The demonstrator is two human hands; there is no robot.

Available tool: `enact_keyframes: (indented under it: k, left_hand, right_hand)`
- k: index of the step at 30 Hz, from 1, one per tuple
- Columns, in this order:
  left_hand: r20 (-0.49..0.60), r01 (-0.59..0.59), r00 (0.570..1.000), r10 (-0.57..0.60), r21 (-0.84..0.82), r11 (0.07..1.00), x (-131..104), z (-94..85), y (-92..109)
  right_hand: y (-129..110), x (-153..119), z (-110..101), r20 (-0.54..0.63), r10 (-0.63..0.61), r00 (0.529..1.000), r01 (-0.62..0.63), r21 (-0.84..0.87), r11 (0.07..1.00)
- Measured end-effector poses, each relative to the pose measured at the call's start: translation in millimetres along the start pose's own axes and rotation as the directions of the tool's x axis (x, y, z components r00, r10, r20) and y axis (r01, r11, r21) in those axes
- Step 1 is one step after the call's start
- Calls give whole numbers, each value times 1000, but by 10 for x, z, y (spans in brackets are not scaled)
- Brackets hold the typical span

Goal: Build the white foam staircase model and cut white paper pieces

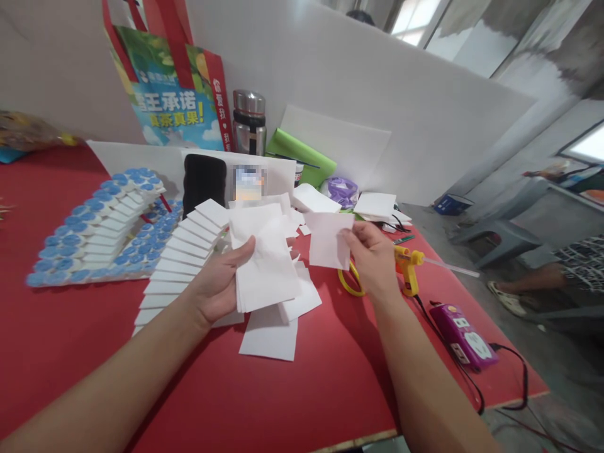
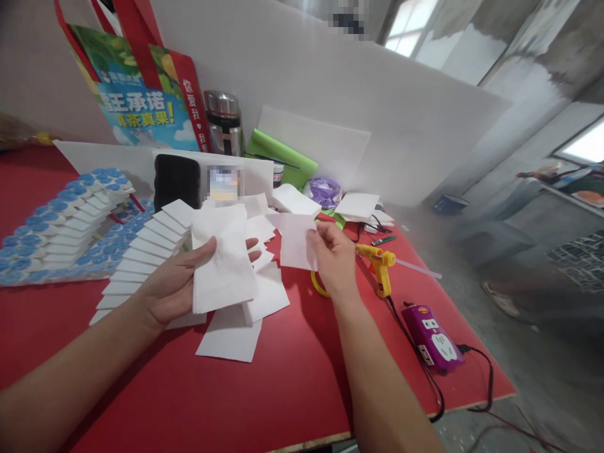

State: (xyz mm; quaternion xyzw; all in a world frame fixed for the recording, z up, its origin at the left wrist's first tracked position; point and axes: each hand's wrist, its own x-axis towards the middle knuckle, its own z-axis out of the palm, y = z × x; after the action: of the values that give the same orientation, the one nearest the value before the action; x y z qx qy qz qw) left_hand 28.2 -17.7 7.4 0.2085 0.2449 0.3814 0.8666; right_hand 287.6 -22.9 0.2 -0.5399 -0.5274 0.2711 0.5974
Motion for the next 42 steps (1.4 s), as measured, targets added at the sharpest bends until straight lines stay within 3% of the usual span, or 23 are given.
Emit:
enact_keyframes:
  k: [2, 4, 12, 19, 25, 32, 33, 35, 37, 39, 40, 42]
  left_hand:
    - [-50, 55, 997, -56, -17, 998, 20, -3, -49]
    - [-88, 90, 992, -93, -34, 995, 42, -13, -100]
    - [-83, 139, 986, -142, -46, 989, 112, 39, -272]
    - [-33, 119, 992, -121, -50, 992, 134, 11, -309]
    - [79, 125, 990, -120, -61, 990, 140, -76, -316]
    - [69, 136, 989, -129, -105, 985, 140, -70, -311]
    - [50, 142, 989, -138, -111, 984, 137, -63, -305]
    - [-15, 150, 988, -152, -113, 982, 126, -41, -292]
    - [-84, 138, 986, -147, -110, 984, 112, -13, -282]
    - [-137, 119, 982, -133, -103, 988, 99, 16, -284]
    - [-154, 115, 980, -129, -99, 988, 93, 30, -290]
    - [-159, 120, 978, -134, -95, 988, 87, 55, -311]
  right_hand:
    - [-17, 29, -4, -45, 132, 990, -117, 257, 959]
    - [-49, 13, 42, -39, 245, 969, -211, 391, 896]
    - [-219, -369, 477, 283, 444, 850, -521, 329, 788]
    - [-118, -435, 577, 286, 453, 845, -529, 321, 786]
    - [-86, -441, 574, 274, 454, 848, -521, 273, 808]
    - [-133, -423, 557, 305, 456, 836, -538, 288, 792]
    - [-158, -391, 504, 287, 450, 845, -523, 275, 807]
    - [-218, -301, 345, 166, 382, 909, -411, 213, 886]
    - [-281, -203, 160, -65, 167, 984, -164, 51, 985]
    - [-337, -151, 31, -254, -120, 960, 65, -216, 974]
    - [-360, -157, 9, -266, -209, 941, 121, -313, 942]
    - [-395, -238, 64, -176, -243, 954, 160, -387, 908]
